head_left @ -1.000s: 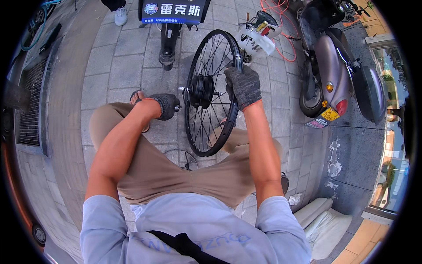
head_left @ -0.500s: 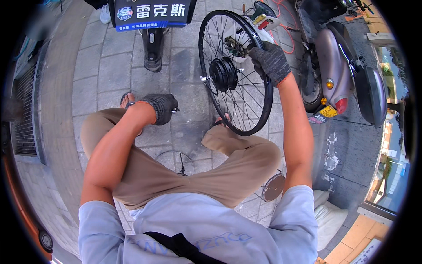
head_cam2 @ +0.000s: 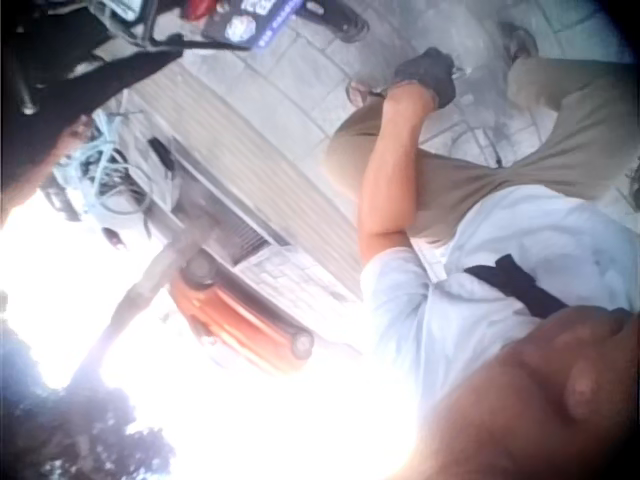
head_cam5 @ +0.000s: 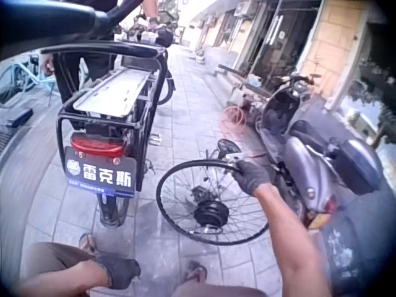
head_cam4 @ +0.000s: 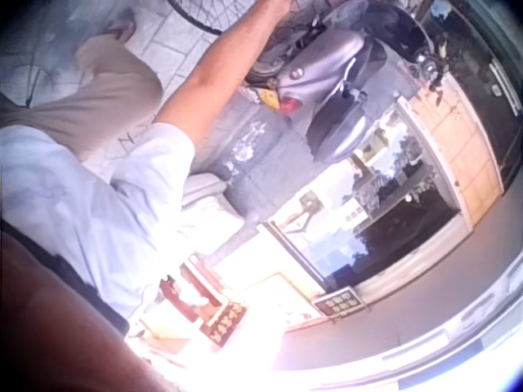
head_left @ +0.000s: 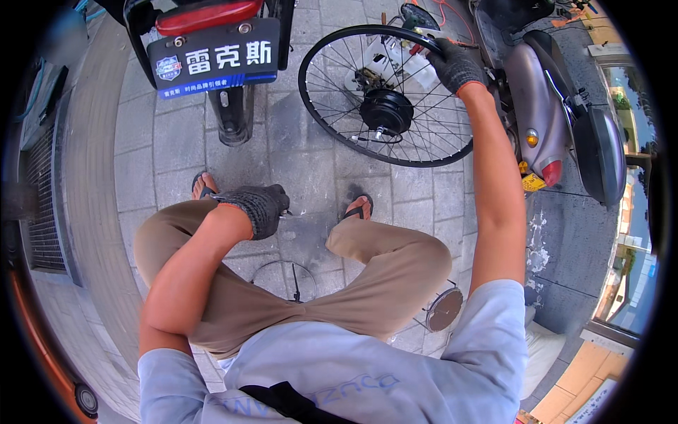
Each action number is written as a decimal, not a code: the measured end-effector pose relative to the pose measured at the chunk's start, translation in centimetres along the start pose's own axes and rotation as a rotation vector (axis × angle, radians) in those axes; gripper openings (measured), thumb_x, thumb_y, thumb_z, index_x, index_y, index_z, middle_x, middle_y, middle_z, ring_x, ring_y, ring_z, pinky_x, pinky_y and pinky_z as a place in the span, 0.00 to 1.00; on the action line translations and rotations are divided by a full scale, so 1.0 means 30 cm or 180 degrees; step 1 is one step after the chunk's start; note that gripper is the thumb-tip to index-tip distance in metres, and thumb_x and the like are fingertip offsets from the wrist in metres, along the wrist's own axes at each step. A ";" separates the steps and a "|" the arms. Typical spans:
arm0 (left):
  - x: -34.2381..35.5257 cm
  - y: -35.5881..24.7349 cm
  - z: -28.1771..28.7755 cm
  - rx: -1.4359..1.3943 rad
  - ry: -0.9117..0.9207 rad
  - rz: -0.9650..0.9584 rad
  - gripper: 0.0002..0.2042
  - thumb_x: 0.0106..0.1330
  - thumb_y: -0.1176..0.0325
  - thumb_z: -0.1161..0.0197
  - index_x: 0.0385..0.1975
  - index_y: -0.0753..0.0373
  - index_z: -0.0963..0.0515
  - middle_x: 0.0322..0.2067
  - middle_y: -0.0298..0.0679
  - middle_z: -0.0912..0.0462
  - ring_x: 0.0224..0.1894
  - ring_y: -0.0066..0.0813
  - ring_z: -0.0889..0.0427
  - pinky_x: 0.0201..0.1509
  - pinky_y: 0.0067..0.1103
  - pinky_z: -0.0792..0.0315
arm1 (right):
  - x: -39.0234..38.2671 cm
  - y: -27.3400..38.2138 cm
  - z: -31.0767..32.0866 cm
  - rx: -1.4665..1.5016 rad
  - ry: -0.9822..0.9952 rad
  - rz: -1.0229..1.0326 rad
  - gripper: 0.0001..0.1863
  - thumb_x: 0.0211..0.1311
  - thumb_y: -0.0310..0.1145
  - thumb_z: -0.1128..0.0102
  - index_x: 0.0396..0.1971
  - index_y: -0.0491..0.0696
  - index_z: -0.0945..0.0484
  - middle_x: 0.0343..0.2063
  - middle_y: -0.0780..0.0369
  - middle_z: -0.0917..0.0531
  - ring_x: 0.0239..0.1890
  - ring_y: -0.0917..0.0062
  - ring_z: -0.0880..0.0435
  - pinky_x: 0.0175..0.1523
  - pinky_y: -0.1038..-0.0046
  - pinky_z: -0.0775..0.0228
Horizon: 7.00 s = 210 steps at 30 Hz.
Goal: The person removes the rear wheel from an electric bicycle, inspects the hub, and then reinstalls the wheel. They use a wrench to loosen and tighten the axle nuts and a pair of pliers to adjust the brake cable. The task is performed on a sidewalk next to a parked scooter.
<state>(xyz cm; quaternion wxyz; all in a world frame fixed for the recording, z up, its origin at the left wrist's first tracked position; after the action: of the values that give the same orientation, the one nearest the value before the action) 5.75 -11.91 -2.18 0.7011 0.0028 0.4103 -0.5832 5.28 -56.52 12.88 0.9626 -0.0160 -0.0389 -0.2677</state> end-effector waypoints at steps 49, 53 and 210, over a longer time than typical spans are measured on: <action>0.024 -0.063 0.116 -0.1726 -0.1358 -0.0523 0.20 0.76 0.58 0.46 0.62 0.60 0.27 0.56 0.44 0.22 0.59 0.38 0.23 0.66 0.30 0.32 | -0.531 0.471 -0.319 0.1350 0.1657 0.1262 0.24 0.62 0.42 0.43 0.56 0.45 0.22 0.46 0.48 0.17 0.52 0.55 0.18 0.58 0.60 0.28; 0.012 -0.094 0.109 -0.2789 -0.1562 -0.0999 0.31 0.78 0.44 0.57 0.70 0.62 0.35 0.59 0.39 0.24 0.58 0.31 0.26 0.68 0.29 0.36 | -0.838 0.675 -0.158 0.2050 0.1426 0.1393 0.31 0.64 0.50 0.41 0.60 0.45 0.26 0.53 0.46 0.21 0.55 0.55 0.21 0.59 0.59 0.30; 0.549 1.193 0.336 -0.4589 -0.2541 0.1563 0.36 0.71 0.37 0.58 0.48 0.69 0.19 0.50 0.58 0.19 0.55 0.54 0.22 0.60 0.37 0.32 | 0.387 1.624 0.822 0.0136 0.0105 0.1979 0.07 0.56 0.31 0.41 0.30 0.46 0.17 0.28 0.53 0.17 0.37 0.56 0.18 0.45 0.58 0.26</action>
<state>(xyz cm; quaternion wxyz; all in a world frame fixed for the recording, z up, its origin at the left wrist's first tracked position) 40.58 -18.76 -22.02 0.7298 -0.5599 0.3911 0.0307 38.73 -19.51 37.93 0.9989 -0.0024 -0.0222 0.0402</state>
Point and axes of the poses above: each hand's wrist, its own x-axis towards the middle knuckle, its own z-axis out of the back of the hand, y = z × x, the point moved 7 cm from there along x, towards the middle knuckle
